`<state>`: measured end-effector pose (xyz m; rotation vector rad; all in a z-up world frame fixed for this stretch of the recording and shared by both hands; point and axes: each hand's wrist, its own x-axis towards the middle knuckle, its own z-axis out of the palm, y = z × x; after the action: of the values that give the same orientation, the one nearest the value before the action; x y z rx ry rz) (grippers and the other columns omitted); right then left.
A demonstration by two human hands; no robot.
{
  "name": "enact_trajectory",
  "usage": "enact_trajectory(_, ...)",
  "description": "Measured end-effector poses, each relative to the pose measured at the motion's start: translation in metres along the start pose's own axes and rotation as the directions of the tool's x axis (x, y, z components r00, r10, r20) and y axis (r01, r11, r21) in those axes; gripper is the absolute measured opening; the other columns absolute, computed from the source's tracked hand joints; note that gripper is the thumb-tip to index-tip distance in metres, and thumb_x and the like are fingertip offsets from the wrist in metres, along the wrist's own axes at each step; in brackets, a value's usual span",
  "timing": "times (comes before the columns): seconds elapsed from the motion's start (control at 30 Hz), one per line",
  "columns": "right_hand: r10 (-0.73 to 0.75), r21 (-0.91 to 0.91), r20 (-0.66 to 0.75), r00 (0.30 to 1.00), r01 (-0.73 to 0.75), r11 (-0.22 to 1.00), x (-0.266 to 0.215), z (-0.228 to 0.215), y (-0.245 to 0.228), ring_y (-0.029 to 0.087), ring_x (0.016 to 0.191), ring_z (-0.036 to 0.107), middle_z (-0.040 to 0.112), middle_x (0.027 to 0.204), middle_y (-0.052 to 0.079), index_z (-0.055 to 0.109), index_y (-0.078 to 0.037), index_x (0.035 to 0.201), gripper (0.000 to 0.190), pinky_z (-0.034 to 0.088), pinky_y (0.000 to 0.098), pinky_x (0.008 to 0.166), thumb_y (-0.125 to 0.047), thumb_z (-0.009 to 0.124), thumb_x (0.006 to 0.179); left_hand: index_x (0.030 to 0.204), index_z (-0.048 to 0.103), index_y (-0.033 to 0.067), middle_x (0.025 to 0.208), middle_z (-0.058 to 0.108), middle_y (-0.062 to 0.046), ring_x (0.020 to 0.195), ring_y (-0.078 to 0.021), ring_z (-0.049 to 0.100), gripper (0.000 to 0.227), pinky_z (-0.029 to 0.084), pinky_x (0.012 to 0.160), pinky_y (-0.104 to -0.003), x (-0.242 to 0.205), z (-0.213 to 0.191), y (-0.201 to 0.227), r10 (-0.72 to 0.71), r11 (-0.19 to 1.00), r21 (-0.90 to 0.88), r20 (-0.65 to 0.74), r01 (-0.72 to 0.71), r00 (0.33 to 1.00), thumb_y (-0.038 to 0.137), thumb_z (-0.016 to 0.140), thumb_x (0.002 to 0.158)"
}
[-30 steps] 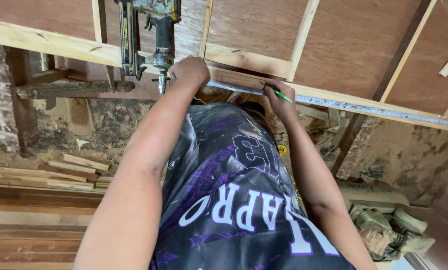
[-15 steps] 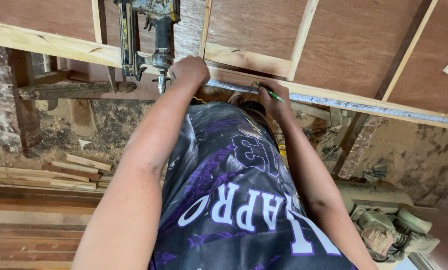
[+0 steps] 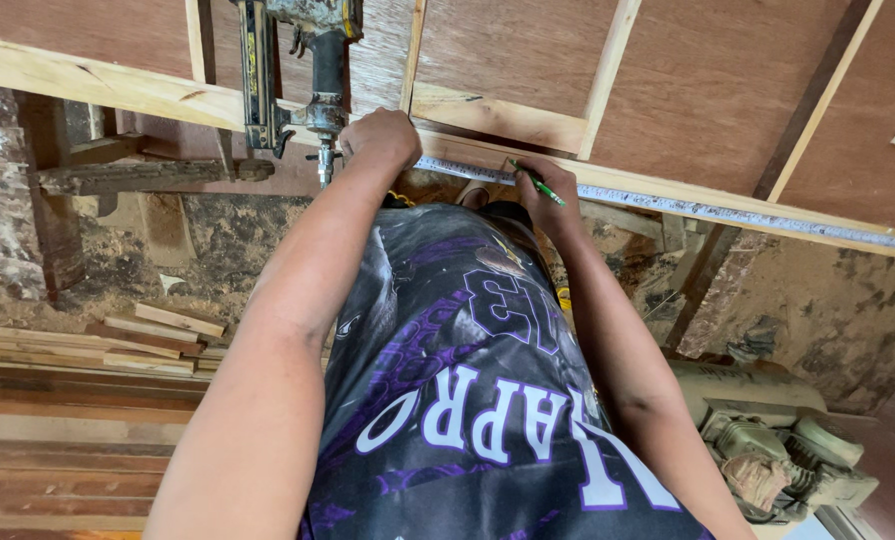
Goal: The person assembles a wooden frame by positioning thin wooden slats across a larger frame, securing them using a pneumatic nail gun, and measuring the structure with a tape measure and pencil.
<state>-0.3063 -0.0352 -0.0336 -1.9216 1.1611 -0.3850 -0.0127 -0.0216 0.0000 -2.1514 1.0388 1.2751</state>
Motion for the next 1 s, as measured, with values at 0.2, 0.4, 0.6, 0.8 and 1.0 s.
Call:
enact_trajectory(0.2, 0.009, -0.032, 0.041, 0.999, -0.008, 0.999, 0.002, -0.003, -0.004, 0.030, 0.090, 0.075, 0.076, 0.100, 0.020, 0.075, 0.000, 0.109, 0.017, 0.058, 0.0377, 0.080, -0.006, 0.072, 0.093, 0.128, 0.071, 0.0084, 0.135, 0.067, -0.012, 0.119, -0.0347, 0.066, 0.042, 0.054, 0.084, -0.055, -0.001, -0.002, 0.000, -0.008, 1.000, -0.005, 0.009, 0.008, 1.000, 0.016, 0.072, 0.086)
enact_trajectory(0.4, 0.000, -0.055, 0.052, 0.999, 0.003, 0.998, 0.004, -0.002, -0.009, 0.033, 0.090, 0.075, 0.076, 0.100, 0.020, 0.075, 0.000, 0.108, 0.018, 0.058, 0.0389, 0.080, -0.007, 0.071, 0.091, 0.129, 0.070, 0.0088, 0.136, 0.066, -0.012, 0.121, -0.0344, 0.065, 0.042, 0.054, 0.086, -0.055, 0.001, 0.000, 0.000, -0.009, 1.000, -0.012, 0.014, 0.009, 1.000, 0.016, 0.071, 0.088)
enact_trajectory(0.6, 0.020, -0.053, 0.036, 0.999, -0.018, 0.998, 0.006, 0.000, -0.012, 0.033, 0.087, 0.075, 0.075, 0.099, 0.020, 0.075, 0.000, 0.107, 0.017, 0.058, 0.0387, 0.078, -0.006, 0.070, 0.092, 0.132, 0.069, 0.0085, 0.138, 0.066, -0.012, 0.121, -0.0330, 0.066, 0.042, 0.053, 0.088, -0.055, 0.002, 0.001, 0.001, -0.011, 1.000, 0.016, 0.017, 0.011, 1.000, 0.017, 0.069, 0.091)
enact_trajectory(0.8, -0.012, -0.071, 0.069, 0.998, 0.017, 0.997, 0.005, -0.002, -0.012, 0.034, 0.088, 0.075, 0.075, 0.097, 0.020, 0.075, -0.001, 0.104, 0.015, 0.058, 0.0391, 0.078, -0.005, 0.071, 0.091, 0.133, 0.068, 0.0090, 0.142, 0.061, -0.011, 0.123, -0.0348, 0.063, 0.044, 0.053, 0.088, -0.057, -0.003, -0.001, 0.000, 0.018, 1.000, 0.005, 0.002, -0.018, 1.000, 0.016, 0.069, 0.090)
enact_trajectory(1.0, -0.038, -0.065, 0.043, 0.998, 0.040, 0.997, 0.003, 0.001, -0.009, 0.034, 0.088, 0.075, 0.075, 0.098, 0.020, 0.074, -0.001, 0.107, 0.016, 0.058, 0.0389, 0.078, -0.004, 0.069, 0.092, 0.132, 0.069, 0.0094, 0.141, 0.063, -0.011, 0.123, -0.0345, 0.064, 0.043, 0.052, 0.088, -0.056, 0.004, 0.002, 0.000, 0.004, 1.000, 0.010, 0.007, -0.004, 1.000, 0.016, 0.070, 0.090)
